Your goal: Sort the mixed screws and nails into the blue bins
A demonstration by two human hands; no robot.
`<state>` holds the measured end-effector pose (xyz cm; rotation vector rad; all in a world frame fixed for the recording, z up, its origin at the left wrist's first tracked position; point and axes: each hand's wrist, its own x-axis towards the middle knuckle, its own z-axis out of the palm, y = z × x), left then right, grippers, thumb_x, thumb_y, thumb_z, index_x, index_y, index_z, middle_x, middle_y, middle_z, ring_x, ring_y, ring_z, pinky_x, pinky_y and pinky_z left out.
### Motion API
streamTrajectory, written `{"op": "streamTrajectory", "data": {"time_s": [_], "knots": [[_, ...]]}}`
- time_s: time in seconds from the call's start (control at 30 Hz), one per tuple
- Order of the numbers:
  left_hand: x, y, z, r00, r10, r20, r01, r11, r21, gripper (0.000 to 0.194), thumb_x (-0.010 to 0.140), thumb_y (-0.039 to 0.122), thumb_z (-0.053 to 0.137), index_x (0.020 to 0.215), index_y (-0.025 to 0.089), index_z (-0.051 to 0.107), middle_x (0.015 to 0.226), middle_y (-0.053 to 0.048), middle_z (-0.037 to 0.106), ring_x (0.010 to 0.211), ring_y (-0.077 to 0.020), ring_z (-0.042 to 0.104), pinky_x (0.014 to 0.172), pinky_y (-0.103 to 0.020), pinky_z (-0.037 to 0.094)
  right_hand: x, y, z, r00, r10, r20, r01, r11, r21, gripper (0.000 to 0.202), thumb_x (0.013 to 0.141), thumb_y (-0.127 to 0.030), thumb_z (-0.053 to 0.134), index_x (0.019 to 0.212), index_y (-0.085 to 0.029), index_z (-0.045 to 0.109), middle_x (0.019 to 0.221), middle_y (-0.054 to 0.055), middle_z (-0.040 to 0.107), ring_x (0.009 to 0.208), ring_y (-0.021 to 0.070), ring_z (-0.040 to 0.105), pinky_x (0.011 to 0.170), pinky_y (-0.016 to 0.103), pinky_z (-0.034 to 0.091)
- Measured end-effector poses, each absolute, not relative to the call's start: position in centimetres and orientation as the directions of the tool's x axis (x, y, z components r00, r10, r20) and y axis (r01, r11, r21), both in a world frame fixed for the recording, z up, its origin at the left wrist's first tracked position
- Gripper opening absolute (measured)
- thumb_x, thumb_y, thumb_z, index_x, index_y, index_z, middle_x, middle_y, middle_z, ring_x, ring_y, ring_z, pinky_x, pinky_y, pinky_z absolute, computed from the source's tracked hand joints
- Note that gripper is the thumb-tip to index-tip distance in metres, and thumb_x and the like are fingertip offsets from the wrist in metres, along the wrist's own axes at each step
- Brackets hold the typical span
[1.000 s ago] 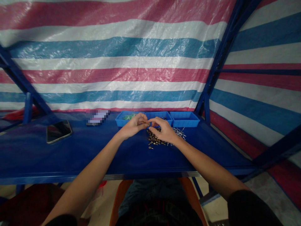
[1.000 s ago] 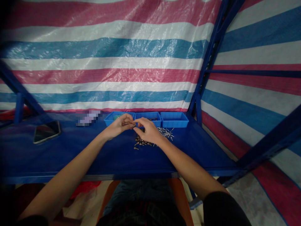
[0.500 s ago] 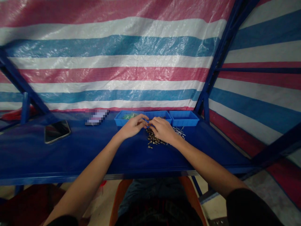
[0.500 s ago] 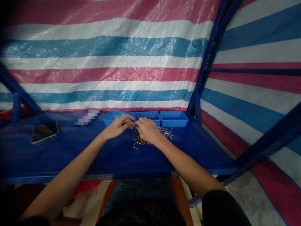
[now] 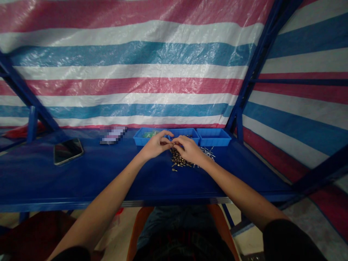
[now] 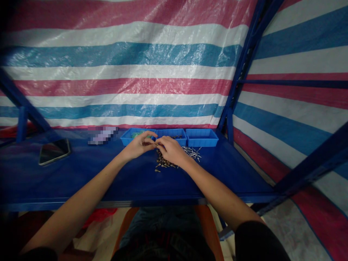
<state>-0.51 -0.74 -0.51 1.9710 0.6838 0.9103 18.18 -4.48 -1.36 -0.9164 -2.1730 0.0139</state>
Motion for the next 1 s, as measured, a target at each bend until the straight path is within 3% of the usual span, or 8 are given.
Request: {"op": "streamTrajectory", "data": {"time_s": [0.4, 0.73, 1.0], "knots": [[-0.41, -0.65, -0.7, 0.581, 0.758, 0.296, 0.123, -0.441, 0.889, 0.034, 0.074, 0.023, 0.066, 0.102, 0.015, 0.05, 0.071, 0.001, 0.067, 0.068, -0.0126, 0.064, 0.066, -0.025, 0.046, 18.45, -3.88, -1.88, -0.455, 0.612, 0.647, 0.599, 0.748, -0.287, 0.014, 0.088, -0.015, 0.05, 0.094, -0.018, 0.062, 0.087, 0.005, 0.06, 0.087, 0.0177, 0.054, 0.08, 0.031, 0.041], [-0.02, -0.81, -0.45, 0.552, 0.768, 0.326, 0.14, -0.47, 0.871, 0.023, 0.073, 0.02, 0.062, 0.095, 0.014, 0.058, 0.072, -0.001, 0.069, 0.074, -0.0141, 0.066, 0.071, -0.026, 0.049, 17.98, -3.96, -1.28, -0.298, 0.753, 0.586, 0.595, 0.627, -0.503, 0.013, 0.086, -0.017, 0.056, 0.083, -0.017, 0.068, 0.079, 0.002, 0.063, 0.074, 0.0127, 0.056, 0.07, 0.026, 0.04], [-0.22, -0.73, -0.32, 0.511, 0.775, 0.372, 0.2, -0.528, 0.825, 0.027, 0.074, 0.022, 0.062, 0.099, 0.013, 0.058, 0.075, -0.002, 0.069, 0.074, -0.0146, 0.066, 0.072, -0.028, 0.051, 18.34, -3.46, -1.59, -0.184, 0.794, 0.58, 0.61, 0.555, -0.565, 0.02, 0.087, -0.027, 0.054, 0.078, -0.015, 0.067, 0.074, 0.002, 0.064, 0.068, 0.0129, 0.055, 0.063, 0.025, 0.038]]}}
